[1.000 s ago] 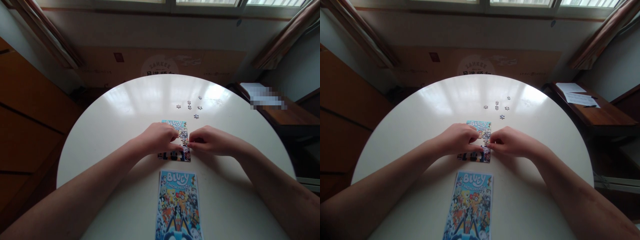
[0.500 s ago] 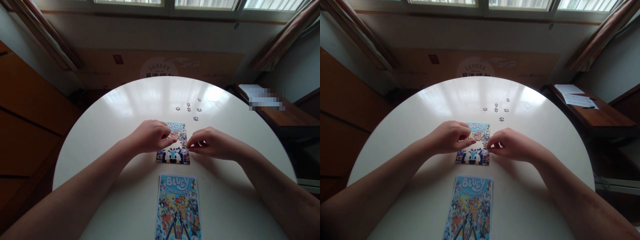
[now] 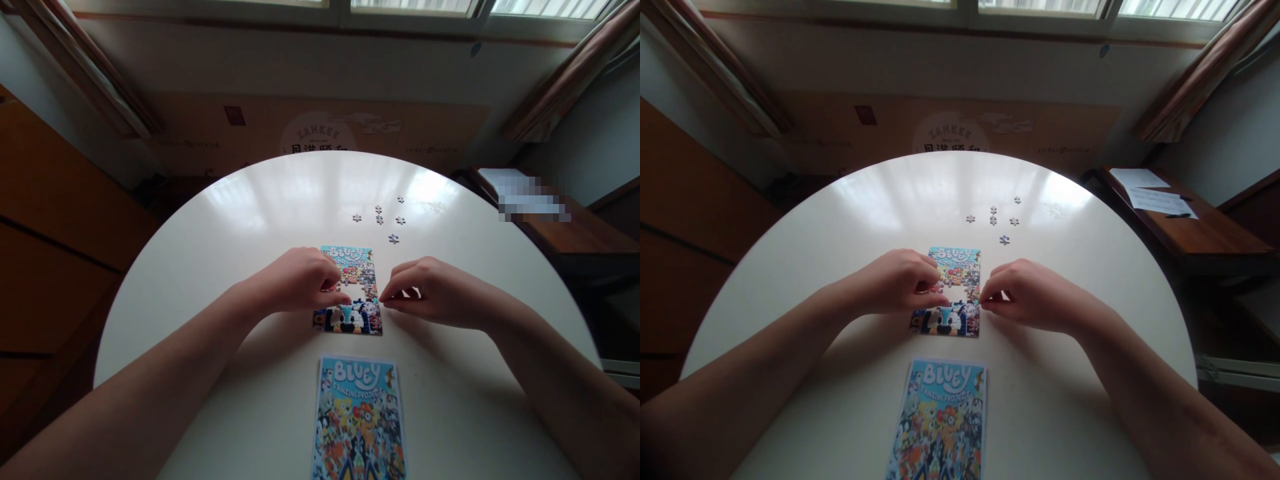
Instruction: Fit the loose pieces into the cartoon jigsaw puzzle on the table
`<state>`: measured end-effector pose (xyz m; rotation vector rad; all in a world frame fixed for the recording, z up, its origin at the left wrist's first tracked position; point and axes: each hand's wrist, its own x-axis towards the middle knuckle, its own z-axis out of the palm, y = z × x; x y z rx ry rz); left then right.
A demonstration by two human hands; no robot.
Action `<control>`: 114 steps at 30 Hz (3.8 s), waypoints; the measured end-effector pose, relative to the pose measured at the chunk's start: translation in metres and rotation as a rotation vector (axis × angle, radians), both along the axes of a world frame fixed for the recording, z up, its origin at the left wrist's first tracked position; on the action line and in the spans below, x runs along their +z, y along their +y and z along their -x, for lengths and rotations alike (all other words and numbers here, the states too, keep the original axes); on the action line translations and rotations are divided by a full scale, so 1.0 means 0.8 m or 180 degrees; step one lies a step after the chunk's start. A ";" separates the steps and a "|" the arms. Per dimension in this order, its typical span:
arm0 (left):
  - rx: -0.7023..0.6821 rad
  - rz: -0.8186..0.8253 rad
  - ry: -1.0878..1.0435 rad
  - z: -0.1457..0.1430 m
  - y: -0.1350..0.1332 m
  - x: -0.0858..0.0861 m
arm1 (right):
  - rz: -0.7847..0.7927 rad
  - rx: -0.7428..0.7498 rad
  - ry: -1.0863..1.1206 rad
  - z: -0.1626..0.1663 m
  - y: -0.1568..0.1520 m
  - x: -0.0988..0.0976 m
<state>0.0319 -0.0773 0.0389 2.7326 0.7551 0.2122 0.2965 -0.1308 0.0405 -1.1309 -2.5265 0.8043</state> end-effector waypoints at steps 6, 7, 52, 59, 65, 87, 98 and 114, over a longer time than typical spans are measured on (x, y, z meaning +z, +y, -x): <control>-0.0025 0.0042 -0.0031 -0.002 -0.001 -0.001 | -0.0144 -0.0015 0.0061 -0.001 0.000 -0.002; -0.0035 0.0039 -0.0042 -0.002 -0.001 0.000 | -0.0177 -0.0022 0.0078 -0.001 0.001 -0.003; 0.0087 -0.0213 0.0030 -0.001 -0.004 0.007 | -0.0412 -0.0505 0.0224 0.007 -0.001 -0.009; 0.0005 -0.0346 -0.0044 0.006 -0.010 0.022 | -0.0390 -0.0425 0.0288 0.015 -0.006 -0.009; -0.0181 -0.0263 -0.0043 0.007 -0.023 0.035 | -0.0374 -0.0424 0.0252 0.021 -0.008 -0.011; -0.0318 -0.0307 0.0152 -0.007 -0.027 0.024 | -0.0402 -0.0441 0.0192 0.033 -0.015 -0.015; -0.0391 -0.0310 0.0039 -0.006 -0.025 0.019 | -0.0394 -0.0801 0.0199 0.039 -0.019 -0.011; -0.0453 -0.0173 -0.0074 -0.006 -0.019 0.007 | -0.0297 -0.0791 -0.0124 0.057 -0.034 -0.008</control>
